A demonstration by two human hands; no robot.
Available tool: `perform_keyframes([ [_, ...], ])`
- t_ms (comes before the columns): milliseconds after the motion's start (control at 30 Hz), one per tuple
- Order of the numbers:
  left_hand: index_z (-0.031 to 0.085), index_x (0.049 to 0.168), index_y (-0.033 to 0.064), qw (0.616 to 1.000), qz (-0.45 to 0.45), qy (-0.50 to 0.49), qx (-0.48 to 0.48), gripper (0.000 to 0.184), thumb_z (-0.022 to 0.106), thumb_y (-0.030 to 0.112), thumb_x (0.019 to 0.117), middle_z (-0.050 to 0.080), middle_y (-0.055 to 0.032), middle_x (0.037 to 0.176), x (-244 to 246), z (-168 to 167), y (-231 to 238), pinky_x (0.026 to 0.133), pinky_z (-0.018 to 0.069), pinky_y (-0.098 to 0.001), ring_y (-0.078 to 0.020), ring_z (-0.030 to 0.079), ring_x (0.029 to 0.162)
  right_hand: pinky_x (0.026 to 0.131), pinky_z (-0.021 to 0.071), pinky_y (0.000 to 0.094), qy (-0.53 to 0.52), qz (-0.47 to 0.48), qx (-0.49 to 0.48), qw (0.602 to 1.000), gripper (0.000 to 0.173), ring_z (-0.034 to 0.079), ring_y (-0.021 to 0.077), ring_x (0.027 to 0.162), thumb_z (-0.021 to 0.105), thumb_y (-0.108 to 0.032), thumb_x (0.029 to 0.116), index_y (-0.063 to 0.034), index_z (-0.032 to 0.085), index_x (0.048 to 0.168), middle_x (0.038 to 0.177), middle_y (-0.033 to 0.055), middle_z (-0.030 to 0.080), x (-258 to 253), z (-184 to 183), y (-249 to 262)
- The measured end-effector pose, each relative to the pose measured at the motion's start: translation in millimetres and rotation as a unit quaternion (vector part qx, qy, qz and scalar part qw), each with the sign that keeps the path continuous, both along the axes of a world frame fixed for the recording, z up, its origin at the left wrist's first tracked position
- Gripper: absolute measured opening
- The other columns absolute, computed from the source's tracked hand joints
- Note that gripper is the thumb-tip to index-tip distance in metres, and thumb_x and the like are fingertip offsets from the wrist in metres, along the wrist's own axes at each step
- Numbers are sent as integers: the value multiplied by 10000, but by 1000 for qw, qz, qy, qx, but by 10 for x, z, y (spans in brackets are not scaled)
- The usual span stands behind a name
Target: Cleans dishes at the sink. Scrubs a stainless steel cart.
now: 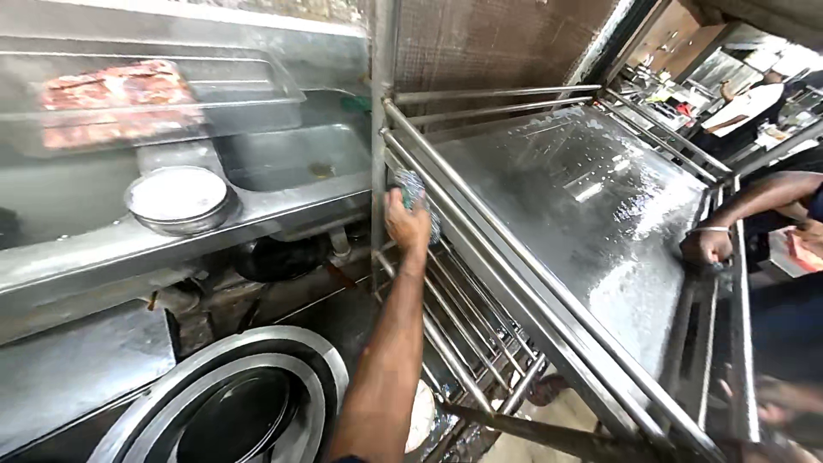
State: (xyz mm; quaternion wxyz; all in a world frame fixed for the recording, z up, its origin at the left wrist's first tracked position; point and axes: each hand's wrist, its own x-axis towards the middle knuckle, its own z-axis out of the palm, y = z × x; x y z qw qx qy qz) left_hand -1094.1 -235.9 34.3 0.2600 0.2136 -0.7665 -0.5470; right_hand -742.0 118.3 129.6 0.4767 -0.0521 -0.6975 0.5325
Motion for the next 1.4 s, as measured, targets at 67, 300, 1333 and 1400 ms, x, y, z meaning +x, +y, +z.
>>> perform_keyframes([
  [67,694,1064,3,996,-40,72,-44,315,710,298,954,656,-183,1145,652,-87,462,890,557,-544,-336,661,1043,555,596,290,-3,23,7,1000,108,660,141,572,563,29,921,-58,558,985,729,16,679,-3,19,16],
  [300,731,810,39,972,-65,220,-50,130,715,139,729,713,-133,976,2099,-469,1687,803,612,-360,-246,706,927,566,585,281,-16,84,11,996,123,658,123,622,601,-4,934,-96,567,1008,798,-9,679,13,25,58],
  [1333,642,1184,-38,996,-33,72,-41,421,695,325,975,646,-256,1189,650,-217,550,1006,494,-574,-390,633,1131,500,613,313,56,-15,-40,997,301,664,164,557,791,-55,753,-65,596,981,766,19,684,-116,62,-263],
  [1400,664,1084,-76,986,-88,135,-52,380,732,271,945,655,-258,1106,1326,-324,999,947,535,-547,-379,651,1046,512,612,311,55,-21,-36,998,264,661,161,557,779,-62,764,-50,603,961,745,20,680,-127,56,-260],
])
